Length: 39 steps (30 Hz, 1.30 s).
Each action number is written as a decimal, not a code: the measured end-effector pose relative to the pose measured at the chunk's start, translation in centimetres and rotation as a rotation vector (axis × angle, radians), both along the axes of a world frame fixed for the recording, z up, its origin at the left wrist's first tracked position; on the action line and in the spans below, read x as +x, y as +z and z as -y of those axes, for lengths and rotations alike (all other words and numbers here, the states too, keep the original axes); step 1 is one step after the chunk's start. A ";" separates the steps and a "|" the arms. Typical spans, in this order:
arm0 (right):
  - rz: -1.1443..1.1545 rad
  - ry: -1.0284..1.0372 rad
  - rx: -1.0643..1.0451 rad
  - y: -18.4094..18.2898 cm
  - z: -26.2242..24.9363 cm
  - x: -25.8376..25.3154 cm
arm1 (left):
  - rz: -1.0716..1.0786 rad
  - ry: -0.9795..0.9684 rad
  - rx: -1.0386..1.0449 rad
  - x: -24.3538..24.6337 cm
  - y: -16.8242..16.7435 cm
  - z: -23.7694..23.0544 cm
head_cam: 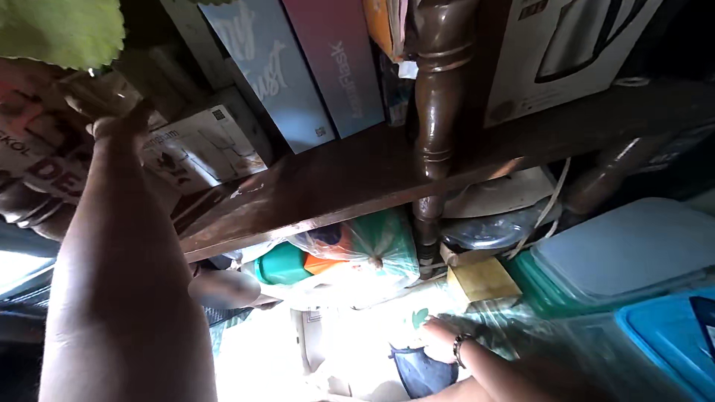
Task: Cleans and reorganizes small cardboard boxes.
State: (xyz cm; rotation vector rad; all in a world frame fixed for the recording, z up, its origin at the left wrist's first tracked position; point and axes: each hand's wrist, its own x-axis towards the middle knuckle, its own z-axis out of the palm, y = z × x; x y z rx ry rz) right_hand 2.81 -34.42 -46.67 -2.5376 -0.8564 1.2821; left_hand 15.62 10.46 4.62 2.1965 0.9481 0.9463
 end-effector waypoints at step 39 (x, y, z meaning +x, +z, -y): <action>-0.165 -0.930 1.235 16.9 0.3 -8.7 | 0.757 -0.800 -1.245 -30.1 -23.8 22.4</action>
